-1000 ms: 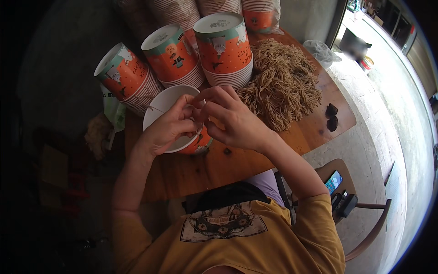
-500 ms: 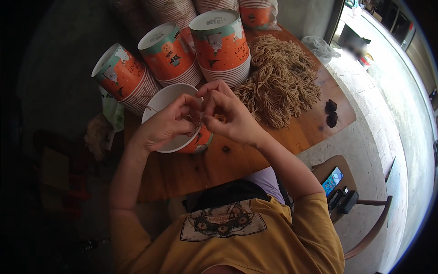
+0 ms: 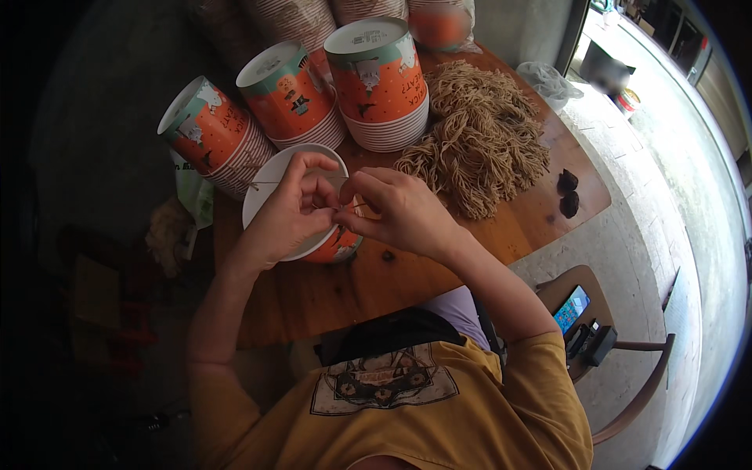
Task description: The recorder is threading and tying string handles onto paper buckets at a workbench.
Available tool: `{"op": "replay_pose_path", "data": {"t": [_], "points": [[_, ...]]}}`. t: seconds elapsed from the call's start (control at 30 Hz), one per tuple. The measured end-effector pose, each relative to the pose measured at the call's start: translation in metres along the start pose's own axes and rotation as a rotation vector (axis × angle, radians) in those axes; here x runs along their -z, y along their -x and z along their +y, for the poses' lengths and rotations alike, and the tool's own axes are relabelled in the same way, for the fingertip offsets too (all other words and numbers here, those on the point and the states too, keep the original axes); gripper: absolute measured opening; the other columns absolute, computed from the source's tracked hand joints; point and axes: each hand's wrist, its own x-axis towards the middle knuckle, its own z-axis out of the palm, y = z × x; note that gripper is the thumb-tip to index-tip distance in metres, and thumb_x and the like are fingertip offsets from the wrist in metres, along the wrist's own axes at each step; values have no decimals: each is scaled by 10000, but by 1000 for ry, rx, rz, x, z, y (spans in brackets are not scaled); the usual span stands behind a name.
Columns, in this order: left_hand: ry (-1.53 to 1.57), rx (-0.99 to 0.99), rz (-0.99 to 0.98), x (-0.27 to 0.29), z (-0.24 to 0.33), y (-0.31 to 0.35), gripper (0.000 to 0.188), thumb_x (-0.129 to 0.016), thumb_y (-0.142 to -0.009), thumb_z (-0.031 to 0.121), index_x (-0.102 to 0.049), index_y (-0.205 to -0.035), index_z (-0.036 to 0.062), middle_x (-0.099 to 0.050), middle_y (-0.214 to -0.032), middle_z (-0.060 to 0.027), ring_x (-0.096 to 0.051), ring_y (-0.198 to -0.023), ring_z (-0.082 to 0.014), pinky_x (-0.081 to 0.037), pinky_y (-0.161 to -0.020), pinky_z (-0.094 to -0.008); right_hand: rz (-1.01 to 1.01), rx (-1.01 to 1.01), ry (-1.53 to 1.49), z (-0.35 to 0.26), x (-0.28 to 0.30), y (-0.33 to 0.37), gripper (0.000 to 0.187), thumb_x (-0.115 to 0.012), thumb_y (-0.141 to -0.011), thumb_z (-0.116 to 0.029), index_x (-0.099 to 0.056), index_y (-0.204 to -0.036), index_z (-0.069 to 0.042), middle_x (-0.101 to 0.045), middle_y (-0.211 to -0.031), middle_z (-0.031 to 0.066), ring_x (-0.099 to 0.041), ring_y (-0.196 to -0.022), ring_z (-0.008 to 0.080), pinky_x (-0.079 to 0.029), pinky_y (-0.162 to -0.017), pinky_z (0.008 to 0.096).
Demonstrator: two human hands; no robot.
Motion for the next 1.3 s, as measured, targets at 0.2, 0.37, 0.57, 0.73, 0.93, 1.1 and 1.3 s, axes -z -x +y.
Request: {"op": "replay_pose_path", "data": {"t": [0.2, 0.37, 0.57, 0.73, 0.93, 1.1, 1.3], "points": [[-437, -255, 105, -9, 2, 5, 559, -561, -804, -108, -386, -1294, 97, -515, -890, -45, -568, -816, -140, -484, -739, -287, 103, -60, 3, -1, -11, 4, 180, -701, -795, -148, -560, -846, -49, -586, -764, 89, -609, -666, 277, -493, -582, 371], [-581, -401, 126, -11, 3, 5, 571, -546, -803, -115, -394, -1306, 108, -512, -878, -58, -568, -809, -172, -481, -729, -316, 110, -80, -47, -3, -13, 5, 188, -686, -800, -127, -524, -813, -33, -589, -761, 98, -614, -668, 281, -498, -588, 373], [-467, -401, 34, -3, -3, 0, 553, -540, -780, -108, -423, -1281, 94, -468, -965, -94, -537, -846, -200, -493, -767, -329, 86, -128, -66, -5, -16, 5, 139, -674, -763, -66, -563, -839, -31, -597, -743, 74, -624, -668, 224, -502, -619, 317], [-398, -307, 0, -1, -5, 2, 513, -558, -794, -109, -445, -1266, 57, -470, -1046, -54, -545, -859, -110, -490, -781, -249, 87, -125, -109, -5, -17, 6, 136, -659, -763, -60, -549, -835, -26, -586, -732, 67, -616, -656, 184, -497, -619, 301], [-383, -182, 28, 3, -9, 2, 246, -586, -797, -61, -516, -1023, 7, -433, -1031, -57, -556, -867, -133, -501, -779, -269, 61, -168, -133, -7, -17, 5, 128, -654, -777, -61, -549, -840, -24, -587, -728, 68, -619, -660, 166, -496, -621, 291], [-485, -233, 45, 1, -6, 2, 162, -604, -777, -58, -504, -894, -8, -424, -1028, -77, -548, -896, -155, -504, -777, -280, 60, -215, -133, -10, -15, 6, 154, -684, -790, -92, -559, -848, -25, -587, -724, 67, -594, -632, 143, -482, -586, 272], [-507, -283, 54, 1, -6, 1, 164, -596, -773, -73, -508, -896, -8, -425, -1043, -82, -543, -918, -166, -501, -791, -283, 118, -174, -49, -12, -17, 8, 174, -692, -815, -137, -560, -870, -38, -584, -734, 67, -583, -610, 166, -475, -557, 291]]}}
